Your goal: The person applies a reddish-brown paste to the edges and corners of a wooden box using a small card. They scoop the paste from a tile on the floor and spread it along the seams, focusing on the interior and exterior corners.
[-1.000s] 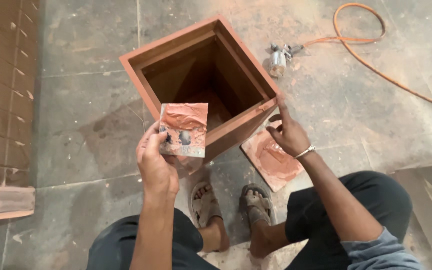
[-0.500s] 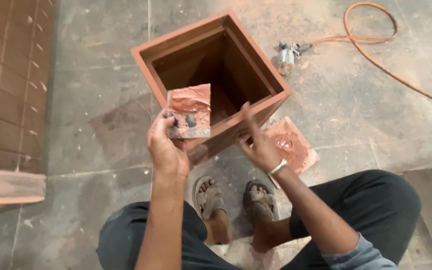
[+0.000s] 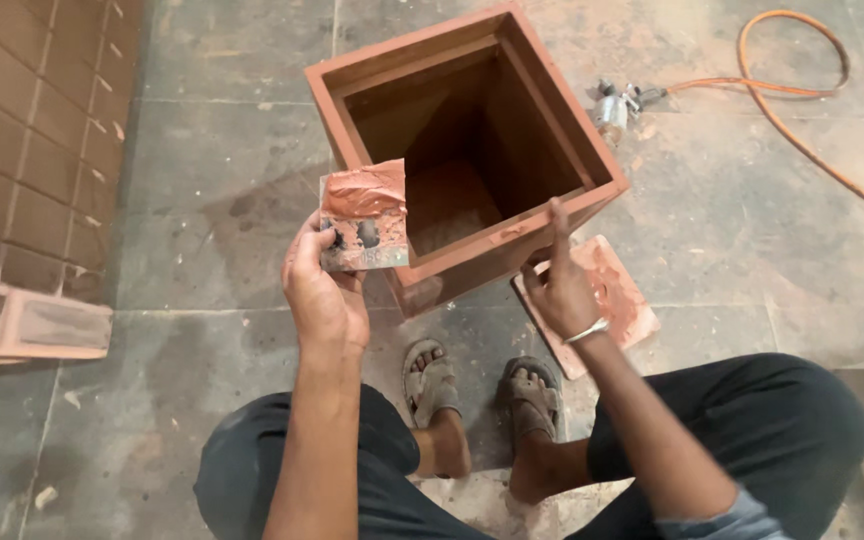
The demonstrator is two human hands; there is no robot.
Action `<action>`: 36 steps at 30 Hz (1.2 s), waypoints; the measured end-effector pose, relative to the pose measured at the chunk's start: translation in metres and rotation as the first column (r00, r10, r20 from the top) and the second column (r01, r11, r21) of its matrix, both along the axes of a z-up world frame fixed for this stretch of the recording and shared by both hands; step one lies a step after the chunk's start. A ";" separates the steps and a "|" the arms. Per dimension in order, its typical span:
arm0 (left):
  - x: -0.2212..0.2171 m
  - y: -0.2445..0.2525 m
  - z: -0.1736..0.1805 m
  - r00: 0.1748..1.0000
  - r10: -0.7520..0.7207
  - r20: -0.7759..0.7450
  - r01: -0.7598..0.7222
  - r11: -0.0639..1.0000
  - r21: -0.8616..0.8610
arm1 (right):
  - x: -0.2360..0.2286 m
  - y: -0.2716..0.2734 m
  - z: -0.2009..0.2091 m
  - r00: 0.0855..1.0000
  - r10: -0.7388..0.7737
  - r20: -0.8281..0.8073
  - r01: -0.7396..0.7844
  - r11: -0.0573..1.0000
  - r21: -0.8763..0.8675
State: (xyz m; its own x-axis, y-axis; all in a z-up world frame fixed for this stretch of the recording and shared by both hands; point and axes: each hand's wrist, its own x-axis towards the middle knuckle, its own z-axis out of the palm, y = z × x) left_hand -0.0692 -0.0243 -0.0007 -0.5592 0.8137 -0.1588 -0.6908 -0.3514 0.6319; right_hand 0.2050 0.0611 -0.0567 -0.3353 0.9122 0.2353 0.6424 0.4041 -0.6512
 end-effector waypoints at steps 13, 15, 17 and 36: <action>0.002 0.000 -0.004 1.000 0.003 0.012 -0.003 1.000 -0.001 | -0.066 -0.060 0.024 0.977 0.204 0.061 -0.201 0.978 -0.055; 0.002 0.001 -0.010 1.000 0.013 0.017 -0.013 1.000 0.002 | -0.066 -0.062 0.025 0.932 0.137 0.337 -0.115 0.990 -0.085; 0.000 0.000 -0.013 0.999 0.028 0.028 -0.028 1.000 -0.006 | -0.073 -0.078 0.023 0.745 0.180 0.643 -0.078 0.980 -0.183; -0.016 -0.006 -0.006 0.997 0.068 0.028 -0.069 0.997 0.023 | -0.105 -0.102 0.014 0.942 0.332 0.048 -0.317 0.928 -0.197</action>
